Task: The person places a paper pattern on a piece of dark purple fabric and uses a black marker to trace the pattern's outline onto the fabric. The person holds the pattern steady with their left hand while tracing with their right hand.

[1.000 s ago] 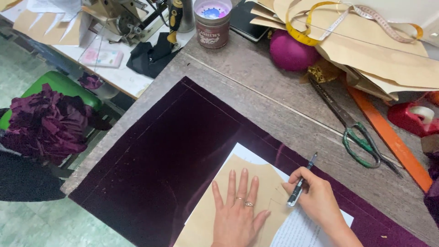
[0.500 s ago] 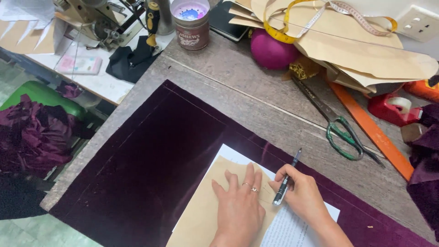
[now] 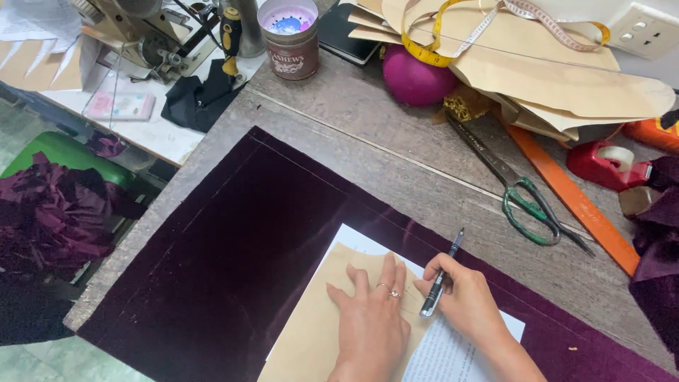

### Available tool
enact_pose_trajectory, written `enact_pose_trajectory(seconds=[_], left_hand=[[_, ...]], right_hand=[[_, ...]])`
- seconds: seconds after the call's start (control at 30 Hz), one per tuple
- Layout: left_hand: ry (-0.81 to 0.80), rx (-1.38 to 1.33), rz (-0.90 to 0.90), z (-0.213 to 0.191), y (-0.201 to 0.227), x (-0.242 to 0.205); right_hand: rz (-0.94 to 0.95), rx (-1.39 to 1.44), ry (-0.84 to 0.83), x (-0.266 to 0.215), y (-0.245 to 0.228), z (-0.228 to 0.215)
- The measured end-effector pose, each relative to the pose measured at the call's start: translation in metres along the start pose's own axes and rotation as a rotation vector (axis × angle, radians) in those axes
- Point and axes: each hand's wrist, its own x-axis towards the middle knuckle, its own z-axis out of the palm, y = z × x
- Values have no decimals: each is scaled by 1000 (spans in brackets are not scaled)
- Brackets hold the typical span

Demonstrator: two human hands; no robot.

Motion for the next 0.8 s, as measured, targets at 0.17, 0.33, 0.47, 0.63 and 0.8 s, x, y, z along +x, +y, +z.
enact_pose_trajectory(seconds=[0.17,0.33,0.47,0.63,0.8], left_hand=[[-36,10,-2,1,2,-1],[-26,-4,-13,5,4,-2],[-113,-48,-5,-7,3,-8],[-21,-41,-26,8,7,-7],[15,-35,-66,23,10,-5]], right_hand=[[7,26,-24,1,3,-1],[-42,24,0,3,6,1],[-27,23,-18,4,7,0],[-6,23,-15,2,6,0],[8,11,-16,1,2,-1]])
